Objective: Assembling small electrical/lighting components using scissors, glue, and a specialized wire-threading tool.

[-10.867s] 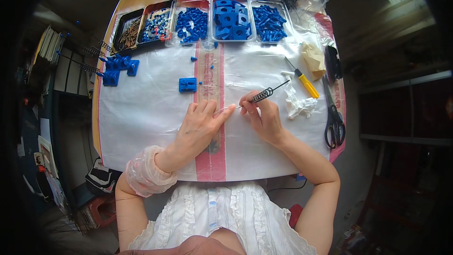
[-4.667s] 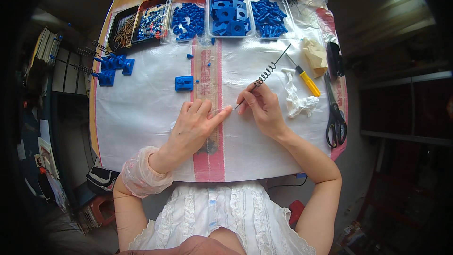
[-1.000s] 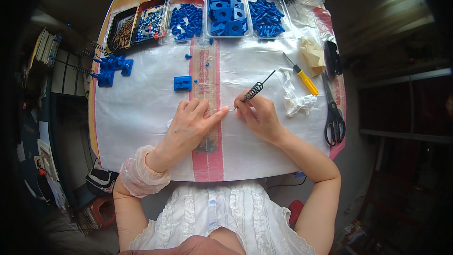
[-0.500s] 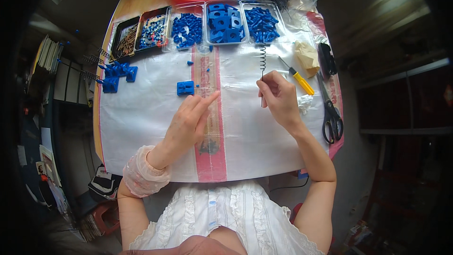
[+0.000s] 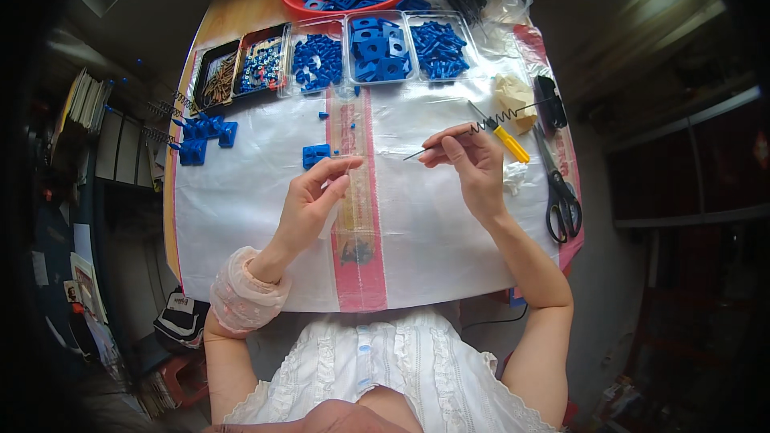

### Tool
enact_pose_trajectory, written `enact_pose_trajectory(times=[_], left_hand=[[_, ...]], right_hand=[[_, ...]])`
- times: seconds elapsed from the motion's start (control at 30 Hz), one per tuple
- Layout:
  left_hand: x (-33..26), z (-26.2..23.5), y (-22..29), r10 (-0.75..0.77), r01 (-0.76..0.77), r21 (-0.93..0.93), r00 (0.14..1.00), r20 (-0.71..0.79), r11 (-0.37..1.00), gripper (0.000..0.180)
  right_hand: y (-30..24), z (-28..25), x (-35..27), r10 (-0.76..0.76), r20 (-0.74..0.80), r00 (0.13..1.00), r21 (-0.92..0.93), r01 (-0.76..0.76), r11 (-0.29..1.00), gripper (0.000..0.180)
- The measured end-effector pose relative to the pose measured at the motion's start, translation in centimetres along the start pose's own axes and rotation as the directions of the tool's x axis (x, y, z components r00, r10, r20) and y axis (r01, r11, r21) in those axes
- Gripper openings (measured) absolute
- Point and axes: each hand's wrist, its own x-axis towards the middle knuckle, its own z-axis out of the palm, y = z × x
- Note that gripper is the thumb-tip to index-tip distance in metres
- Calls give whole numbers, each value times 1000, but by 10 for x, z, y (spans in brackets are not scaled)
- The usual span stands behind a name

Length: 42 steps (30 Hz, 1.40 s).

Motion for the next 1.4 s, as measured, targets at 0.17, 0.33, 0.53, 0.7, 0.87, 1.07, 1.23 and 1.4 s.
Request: enact_pose_trajectory(times=[0.17,0.33,0.53,0.7,0.87,1.07,1.23,1.4], left_hand=[[-2,2,-2,-2,3,-17,999,45,1000,25],[-2,2,3,-74,79,-111,996,49,991,23],[-5,2,7,-29,33,-141,999,26,989,22],[-4,3,8,-20,25,-162,999,34,986,23],[-5,5,7,-30,43,-210,997,64,977,22],[-5,4,6,-19,36,-198,996,87,980,20],[-6,4,6,-50,69,-178,993,105,982,21],[-6,4,2,-83,106,-174,987,135,979,22]], right_hand=[[1,6,-7,85,72,994,159,-95,983,15],[0,8,-11,71,98,993,197,-89,976,13],[-48,-11,3,-247,-41,968,-307,223,925,10],[-56,-68,-8,-113,-199,974,-563,-19,826,10],[-15,-72,-29,-113,-177,978,-747,-59,662,6],[-10,-61,-28,-121,-208,971,-781,-91,618,9],[-12,-60,-31,40,-191,981,-649,-156,745,10],[-37,-8,-24,-8,36,999,-336,20,942,11]])
